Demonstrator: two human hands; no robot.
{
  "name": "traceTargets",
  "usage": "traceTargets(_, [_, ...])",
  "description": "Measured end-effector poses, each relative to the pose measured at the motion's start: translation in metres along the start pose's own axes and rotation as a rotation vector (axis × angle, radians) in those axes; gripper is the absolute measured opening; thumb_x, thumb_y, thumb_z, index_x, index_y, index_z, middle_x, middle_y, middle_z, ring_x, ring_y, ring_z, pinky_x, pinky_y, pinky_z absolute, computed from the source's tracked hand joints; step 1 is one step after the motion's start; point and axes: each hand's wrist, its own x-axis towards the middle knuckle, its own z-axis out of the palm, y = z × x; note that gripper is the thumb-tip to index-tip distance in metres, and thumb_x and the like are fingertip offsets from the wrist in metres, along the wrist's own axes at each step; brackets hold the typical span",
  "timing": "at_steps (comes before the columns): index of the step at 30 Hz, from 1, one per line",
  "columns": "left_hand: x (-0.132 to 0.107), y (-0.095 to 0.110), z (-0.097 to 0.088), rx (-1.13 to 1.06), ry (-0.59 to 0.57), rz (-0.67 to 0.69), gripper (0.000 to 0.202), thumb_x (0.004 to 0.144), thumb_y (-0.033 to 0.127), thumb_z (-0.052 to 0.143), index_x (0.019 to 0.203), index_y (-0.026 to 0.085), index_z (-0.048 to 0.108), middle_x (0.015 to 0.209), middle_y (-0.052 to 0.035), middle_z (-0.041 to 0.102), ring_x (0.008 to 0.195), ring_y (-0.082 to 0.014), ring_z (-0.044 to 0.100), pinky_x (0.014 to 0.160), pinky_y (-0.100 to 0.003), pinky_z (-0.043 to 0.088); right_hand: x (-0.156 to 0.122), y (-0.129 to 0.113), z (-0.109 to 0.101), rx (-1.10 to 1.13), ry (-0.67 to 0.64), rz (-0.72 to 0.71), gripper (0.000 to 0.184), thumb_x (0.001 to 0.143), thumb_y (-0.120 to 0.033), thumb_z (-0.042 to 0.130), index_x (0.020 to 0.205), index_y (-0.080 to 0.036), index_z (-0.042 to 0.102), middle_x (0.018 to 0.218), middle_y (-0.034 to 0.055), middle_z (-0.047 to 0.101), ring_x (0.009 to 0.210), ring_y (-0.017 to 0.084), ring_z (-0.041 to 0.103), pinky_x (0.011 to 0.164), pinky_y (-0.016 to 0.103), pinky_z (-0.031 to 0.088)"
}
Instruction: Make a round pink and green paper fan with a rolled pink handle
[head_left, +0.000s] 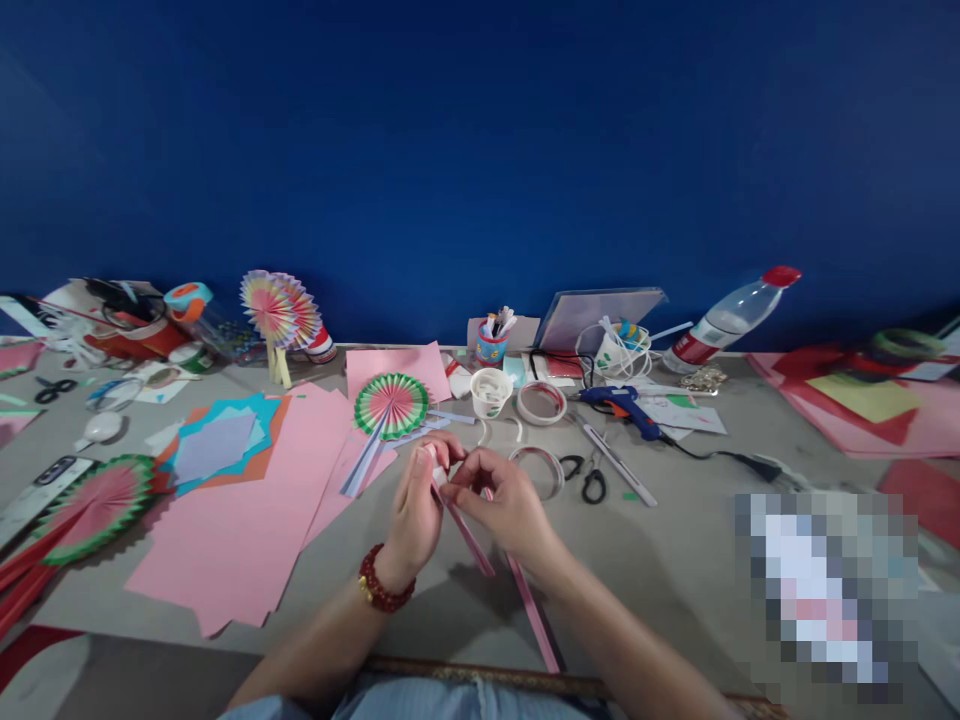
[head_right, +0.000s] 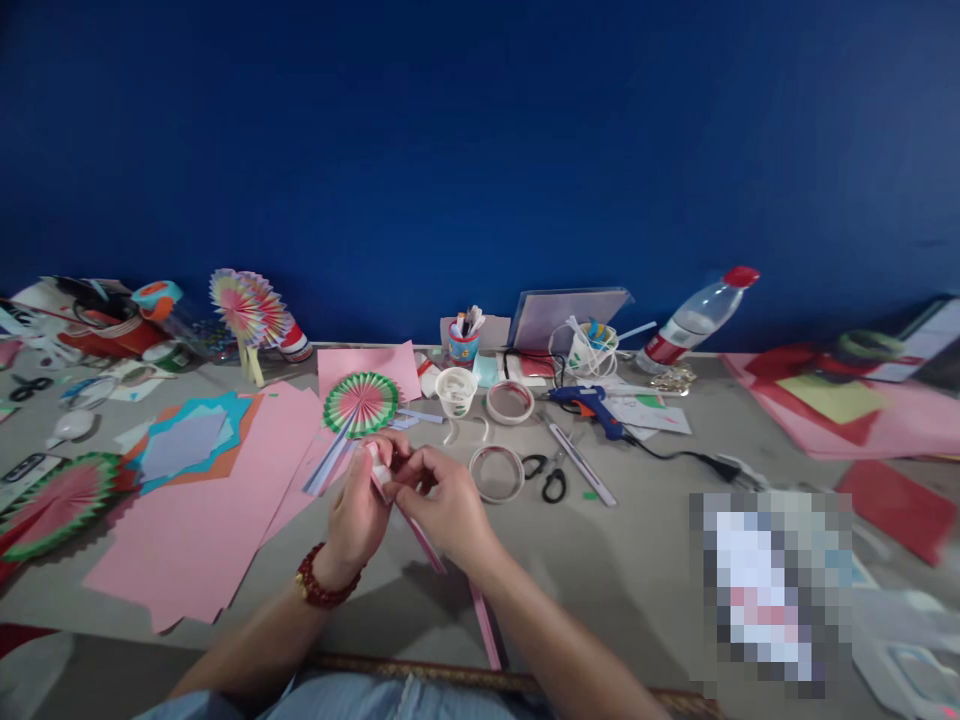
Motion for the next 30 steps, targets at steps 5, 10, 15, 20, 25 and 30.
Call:
traceTargets(5, [0.002, 0.003, 0.000, -0.105, -0.032, 0.044, 0.039, 0.099, 0.050, 0.041, 0.076, 0.021, 0.050, 0.091, -0.0054, 0.054, 0.094, -0.0210, 0.052, 0.092, -0.036, 0.044, 0.000, 0.011, 0.003, -0.051, 0.003, 0.064, 0.035, 0.075, -0.044, 0.073, 0.060, -0.020, 0.053, 0.054, -0.0053, 0.049, 0.051, 0.010, 0.039, 0.050, 0.024, 0.031])
traceTargets(10, [0.003, 0.012, 0.006, -0.291, -0.069, -0.048, 0.037, 0.098, 0.049, 0.046, 0.076, 0.020, 0.051, 0.088, -0.0040, 0.053, 0.090, -0.0196, 0.054, 0.090, -0.036, 0.047, -0.006, 0.020, 0.005, -0.190, 0.057, -0.062, 0.028, 0.083, -0.041, 0.069, 0.069, -0.019, 0.057, 0.066, -0.0020, 0.058, 0.061, 0.012, 0.049, 0.056, 0.024, 0.036])
traceTargets(15, [0.001, 0.019, 0.010, -0.391, -0.100, -0.126, 0.035, 0.098, 0.049, 0.047, 0.078, 0.020, 0.049, 0.085, -0.0024, 0.054, 0.082, -0.0173, 0.057, 0.092, -0.040, 0.049, -0.013, 0.018, 0.003, -0.260, 0.032, -0.060, 0.028, 0.088, -0.045, 0.066, 0.095, -0.019, 0.059, 0.082, 0.0016, 0.066, 0.072, 0.016, 0.059, 0.063, 0.025, 0.042])
traceTargets(20, [-0.001, 0.016, 0.008, -0.391, -0.142, -0.149, 0.037, 0.098, 0.054, 0.045, 0.081, 0.021, 0.047, 0.080, -0.0005, 0.054, 0.074, -0.0158, 0.057, 0.094, -0.043, 0.049, -0.014, 0.021, -0.001, -0.221, -0.037, -0.105, 0.026, 0.092, -0.044, 0.062, 0.103, -0.021, 0.060, 0.091, 0.0019, 0.067, 0.078, 0.017, 0.059, 0.070, 0.026, 0.044])
traceTargets(25, [-0.003, 0.011, 0.006, -0.310, -0.175, -0.133, 0.029, 0.092, 0.046, 0.059, 0.082, 0.021, 0.050, 0.083, -0.0013, 0.055, 0.079, -0.0167, 0.058, 0.090, -0.040, 0.051, -0.015, 0.027, 0.002, -0.184, -0.010, -0.113, 0.024, 0.090, -0.039, 0.065, 0.106, -0.021, 0.062, 0.091, 0.0022, 0.067, 0.080, 0.018, 0.060, 0.072, 0.027, 0.046])
traceTargets(30, [-0.004, 0.004, 0.003, -0.235, -0.157, -0.106, 0.018, 0.097, 0.038, 0.053, 0.090, 0.021, 0.053, 0.090, -0.0033, 0.063, 0.083, -0.0169, 0.063, 0.093, -0.040, 0.049, -0.016, 0.027, 0.002, -0.151, -0.022, -0.083, 0.029, 0.090, -0.039, 0.065, 0.111, -0.021, 0.063, 0.101, 0.0051, 0.069, 0.091, 0.022, 0.064, 0.082, 0.031, 0.050])
